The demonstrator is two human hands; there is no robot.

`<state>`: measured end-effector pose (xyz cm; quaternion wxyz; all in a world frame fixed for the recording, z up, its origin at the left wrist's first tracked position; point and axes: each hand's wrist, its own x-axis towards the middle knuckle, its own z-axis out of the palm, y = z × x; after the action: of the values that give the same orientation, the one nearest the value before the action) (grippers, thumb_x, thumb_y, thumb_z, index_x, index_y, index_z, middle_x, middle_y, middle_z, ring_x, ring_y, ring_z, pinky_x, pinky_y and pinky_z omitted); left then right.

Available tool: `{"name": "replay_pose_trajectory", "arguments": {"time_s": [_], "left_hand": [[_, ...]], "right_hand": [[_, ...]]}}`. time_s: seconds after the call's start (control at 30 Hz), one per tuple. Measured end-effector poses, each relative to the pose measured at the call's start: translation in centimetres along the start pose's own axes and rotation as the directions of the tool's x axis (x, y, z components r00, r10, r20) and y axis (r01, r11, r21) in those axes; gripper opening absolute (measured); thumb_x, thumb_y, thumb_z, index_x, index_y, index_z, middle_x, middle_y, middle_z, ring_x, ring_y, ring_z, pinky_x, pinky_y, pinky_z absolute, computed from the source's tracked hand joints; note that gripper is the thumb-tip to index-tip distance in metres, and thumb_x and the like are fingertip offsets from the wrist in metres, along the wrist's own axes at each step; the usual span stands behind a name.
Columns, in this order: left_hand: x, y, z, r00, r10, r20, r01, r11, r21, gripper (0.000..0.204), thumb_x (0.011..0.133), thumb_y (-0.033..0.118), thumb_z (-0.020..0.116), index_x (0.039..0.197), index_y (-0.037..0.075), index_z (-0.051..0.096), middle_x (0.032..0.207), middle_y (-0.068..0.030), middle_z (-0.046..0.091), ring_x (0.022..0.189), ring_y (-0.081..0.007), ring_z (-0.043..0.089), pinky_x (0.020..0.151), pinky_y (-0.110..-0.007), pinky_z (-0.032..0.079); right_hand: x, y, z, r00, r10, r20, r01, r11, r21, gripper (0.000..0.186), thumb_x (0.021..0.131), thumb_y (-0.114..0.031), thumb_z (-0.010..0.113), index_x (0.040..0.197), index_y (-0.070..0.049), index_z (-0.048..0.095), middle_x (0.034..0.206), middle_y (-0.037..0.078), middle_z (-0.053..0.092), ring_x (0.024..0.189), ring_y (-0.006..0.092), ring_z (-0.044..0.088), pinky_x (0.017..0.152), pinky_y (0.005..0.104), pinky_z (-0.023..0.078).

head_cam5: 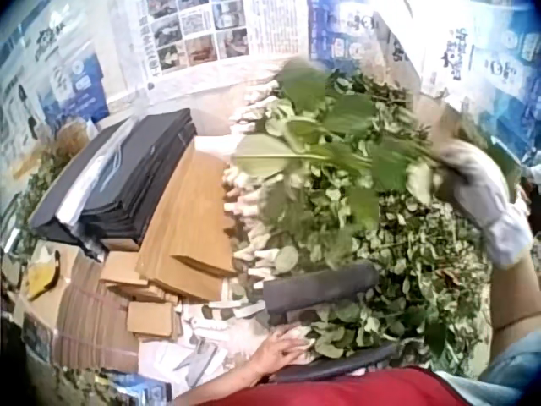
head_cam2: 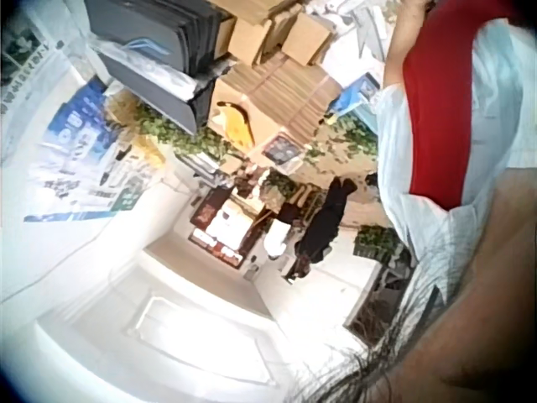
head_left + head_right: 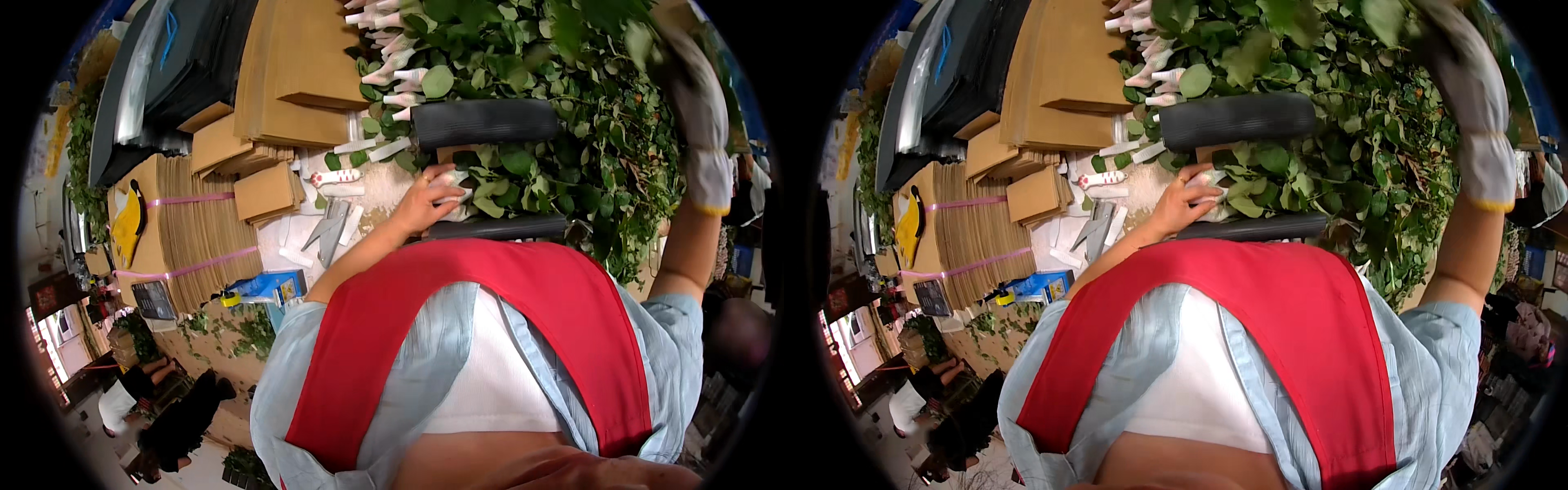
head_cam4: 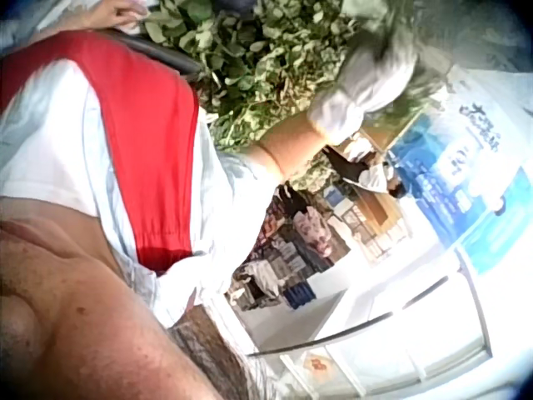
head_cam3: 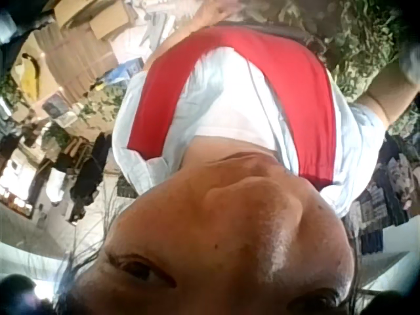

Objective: The person arranges artificial pink roses with green leaves into a black plastic tray. They repeatedly pick up individual stems, place them into the tray, and adjust their positions. The person also handles cardboard pieces and a roll of tape during the process.

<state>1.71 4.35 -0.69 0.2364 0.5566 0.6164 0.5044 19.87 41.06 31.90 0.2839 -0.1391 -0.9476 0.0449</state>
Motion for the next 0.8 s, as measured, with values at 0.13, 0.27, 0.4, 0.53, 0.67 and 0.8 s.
{"name": "replay_pose_trajectory", "arguments": {"time_s": [0.13, 0.27, 0.4, 0.53, 0.67, 0.8], "left_hand": [[1.0, -0.4, -0.8, 0.989, -0.105, 0.103, 0.111, 0.992, -0.055, 0.028, 0.079, 0.016, 0.083, 0.107, 0.014, 0.078, 0.136, -0.0164, 0.057, 0.12, -0.0348, 0.059, 0.101, -0.041, 0.051], [1.3, -0.6, -1.0, 0.997, -0.003, 0.075, -0.002, 0.998, 0.069, 0.038, 0.078, 0.022, 0.083, 0.115, 0.015, 0.074, 0.127, -0.0111, 0.065, 0.117, -0.0315, 0.062, 0.098, -0.042, 0.052], [1.1, 0.3, -1.2, 0.996, -0.085, 0.028, 0.078, 0.977, 0.199, 0.053, 0.074, 0.024, 0.088, 0.122, 0.013, 0.069, 0.132, -0.0093, 0.062, 0.122, -0.0326, 0.059, 0.104, -0.042, 0.048], [2.3, 0.9, -2.4, 0.989, 0.124, 0.08, -0.146, 0.882, 0.447, 0.051, 0.07, 0.029, 0.089, 0.115, 0.014, 0.071, 0.132, -0.0112, 0.06, 0.128, -0.0349, 0.05, 0.109, -0.046, 0.041], [3.1, 0.0, -2.8, 0.989, 0.049, 0.14, -0.098, 0.926, 0.365, 0.052, 0.064, 0.035, 0.092, 0.11, 0.017, 0.075, 0.133, -0.0132, 0.059, 0.124, -0.0384, 0.048, 0.106, -0.05, 0.042], [2.1, -1.4, -2.5, 0.993, -0.017, 0.116, -0.018, 0.955, 0.297, 0.052, 0.066, 0.033, 0.091, 0.112, 0.017, 0.076, 0.134, -0.0164, 0.059, 0.126, -0.0395, 0.049, 0.107, -0.049, 0.041]], "right_hand": [[-10.2, -1.4, 3.6, 0.797, 0.42, 0.433, -0.515, 0.848, 0.127, 0.045, 0.085, 0.012, 0.06, 0.127, -0.003, 0.068, 0.118, 0.011, 0.072, 0.099, 0.0176, 0.067, 0.088, 0.0296, 0.053], [-19.5, 1.0, 11.9, 0.56, 0.306, 0.77, -0.347, 0.931, -0.118, 0.041, 0.085, 0.004, 0.061, 0.124, -0.006, 0.068, 0.122, 0.018, 0.068, 0.109, 0.0389, 0.065, 0.093, 0.0415, 0.053], [-23.8, 4.4, 15.6, 0.649, 0.394, 0.651, -0.375, 0.91, -0.177, 0.04, 0.083, 0.008, 0.063, 0.118, -0.008, 0.07, 0.113, 0.013, 0.072, 0.099, 0.0308, 0.068, 0.085, 0.0351, 0.055], [-21.2, 1.7, 14.4, 0.461, 0.621, 0.634, -0.796, 0.605, -0.013, 0.03, 0.094, -0.016, 0.061, 0.123, -0.006, 0.066, 0.119, 0.018, 0.068, 0.113, 0.0322, 0.064, 0.094, 0.037, 0.052], [-13.5, -6.5, 8.5, 0.666, 0.528, 0.527, -0.089, 0.758, -0.646, 0.03, 0.097, -0.022, 0.057, 0.121, -0.007, 0.065, 0.105, 0.017, 0.07, 0.1, 0.0333, 0.068, 0.083, 0.0432, 0.056], [-6.1, -12.0, 6.8, 0.534, -0.1, 0.84, -0.005, 0.993, 0.122, 0.032, 0.09, -0.025, 0.061, 0.112, -0.004, 0.068, 0.099, 0.014, 0.072, 0.093, 0.0349, 0.07, 0.08, 0.0415, 0.056]]}}
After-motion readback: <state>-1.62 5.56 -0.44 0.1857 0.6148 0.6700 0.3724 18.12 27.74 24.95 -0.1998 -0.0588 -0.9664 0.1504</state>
